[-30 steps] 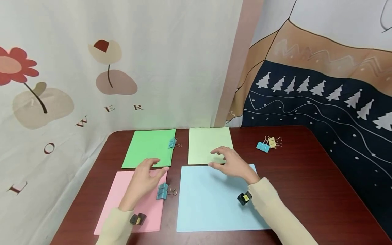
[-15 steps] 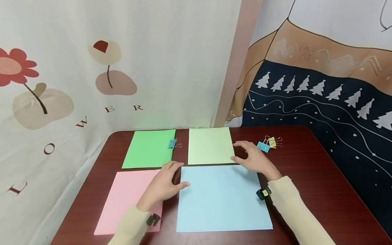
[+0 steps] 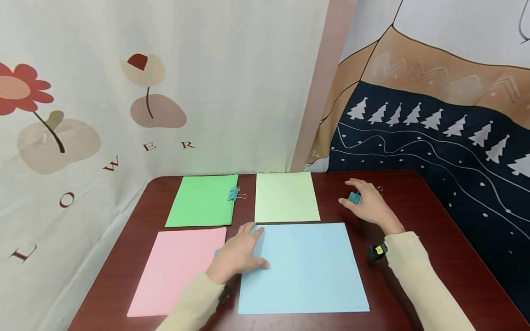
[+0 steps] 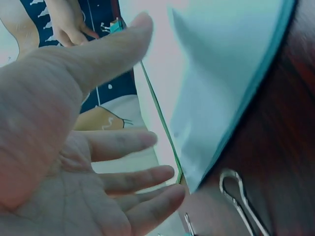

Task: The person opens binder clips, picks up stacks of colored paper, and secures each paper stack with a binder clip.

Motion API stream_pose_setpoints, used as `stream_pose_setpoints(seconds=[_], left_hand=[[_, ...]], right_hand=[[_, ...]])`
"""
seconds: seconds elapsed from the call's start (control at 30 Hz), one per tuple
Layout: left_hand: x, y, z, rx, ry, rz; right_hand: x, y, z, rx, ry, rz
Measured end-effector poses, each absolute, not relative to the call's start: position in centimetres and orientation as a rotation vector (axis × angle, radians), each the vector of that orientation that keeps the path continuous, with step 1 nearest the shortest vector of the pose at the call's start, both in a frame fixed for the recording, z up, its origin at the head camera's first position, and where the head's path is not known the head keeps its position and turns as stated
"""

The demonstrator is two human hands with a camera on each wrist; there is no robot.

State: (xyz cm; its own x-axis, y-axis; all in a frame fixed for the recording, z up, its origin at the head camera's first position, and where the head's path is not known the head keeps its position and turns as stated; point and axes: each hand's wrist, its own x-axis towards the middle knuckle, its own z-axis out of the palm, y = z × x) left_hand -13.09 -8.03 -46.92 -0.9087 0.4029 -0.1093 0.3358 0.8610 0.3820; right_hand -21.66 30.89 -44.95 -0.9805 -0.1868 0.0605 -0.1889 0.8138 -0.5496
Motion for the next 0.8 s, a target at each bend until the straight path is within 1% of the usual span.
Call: stream_pose_setpoints(seconds=[0.3, 0.57, 0.8], left_hand=[[-13.2, -7.3, -47.3, 0.581, 2.852, 0.427], [-13.6, -7.5, -47.2, 0.571, 2.855, 0.406], [-14.0, -7.5, -47.1, 0.577, 2.859, 0.409]], right_hand=[[-23.5, 33.1, -44.8, 0.182, -3.044, 0.854], [-24.9, 34.0, -45.0, 0.151, -3.098, 0.879], [-25.4, 34.5, -45.7, 0.08, -3.134, 0.823]])
